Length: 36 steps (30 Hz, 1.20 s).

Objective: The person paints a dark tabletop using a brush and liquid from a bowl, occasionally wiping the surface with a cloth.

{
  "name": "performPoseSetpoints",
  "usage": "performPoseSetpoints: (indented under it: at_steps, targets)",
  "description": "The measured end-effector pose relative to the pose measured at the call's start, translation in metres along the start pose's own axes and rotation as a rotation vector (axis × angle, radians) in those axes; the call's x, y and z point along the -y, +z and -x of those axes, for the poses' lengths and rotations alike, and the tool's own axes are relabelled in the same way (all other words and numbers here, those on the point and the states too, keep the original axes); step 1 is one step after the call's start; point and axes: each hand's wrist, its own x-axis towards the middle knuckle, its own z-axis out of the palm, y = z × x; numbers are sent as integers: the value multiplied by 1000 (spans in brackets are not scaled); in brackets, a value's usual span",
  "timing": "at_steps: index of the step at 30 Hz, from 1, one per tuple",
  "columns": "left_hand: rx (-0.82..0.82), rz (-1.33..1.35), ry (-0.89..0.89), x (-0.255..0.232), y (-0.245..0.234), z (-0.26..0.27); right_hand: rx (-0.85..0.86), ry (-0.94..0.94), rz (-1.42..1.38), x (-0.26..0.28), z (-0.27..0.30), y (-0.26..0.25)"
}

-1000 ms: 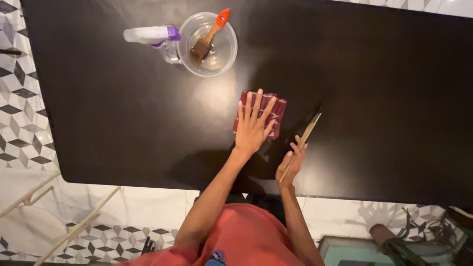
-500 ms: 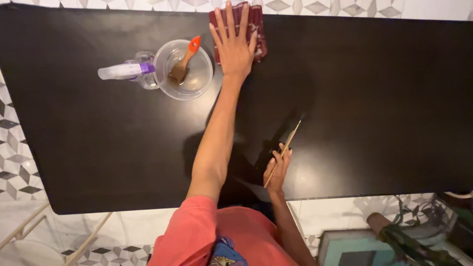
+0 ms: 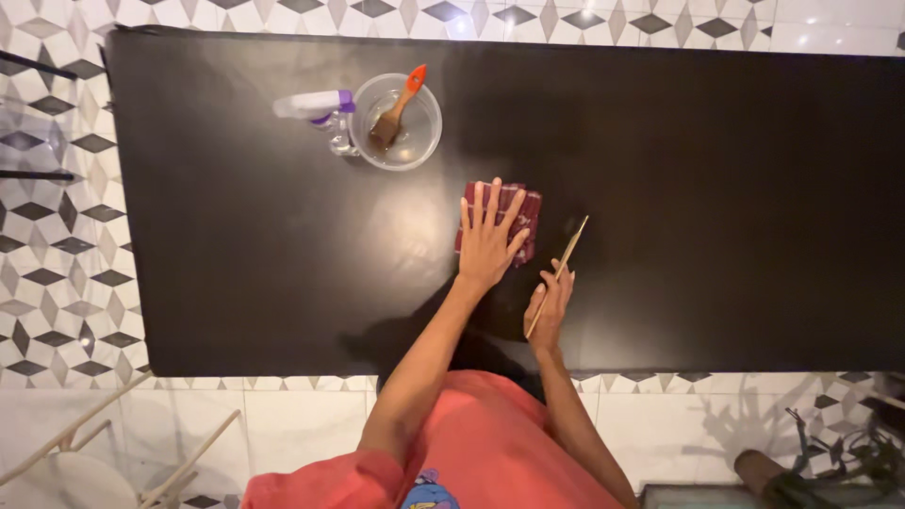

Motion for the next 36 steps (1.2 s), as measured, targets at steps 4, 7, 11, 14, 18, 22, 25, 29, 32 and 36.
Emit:
performPoseSetpoints:
  at_steps: [4,7,11,14,18,22,25,29,32,36]
  targets:
    - [22,-56,4,19,4,-4,-15,-31,-44,-4,0,-3]
    - [11,-153,8,32,2,-21,7,32,-110,0,-4,-15]
    - [141,-119,-85,32,-4,-29,-26,83,-199,19,-14,-36]
    - [140,31,-149,36,-9,-18,-34,87,-265,44,-19,-48]
    - [280,617,-376,48,-12,13,-29,51,-338,77,-19,-60]
    - [160,659,-377,45,-28,59,26,-3,-425,100,-22,-64]
    - [-56,283,-205,26,-76,86,167,25,-423,111,-27,-62]
    - [-91,337,-133,-2,-133,92,303,-89,-318,120,-23,-37]
    - [-59,322,-67,-7,-152,94,328,-319,-191,135,-18,-19]
    - [-225,332,-33,5,-155,90,361,-392,-192,156,-29,-14]
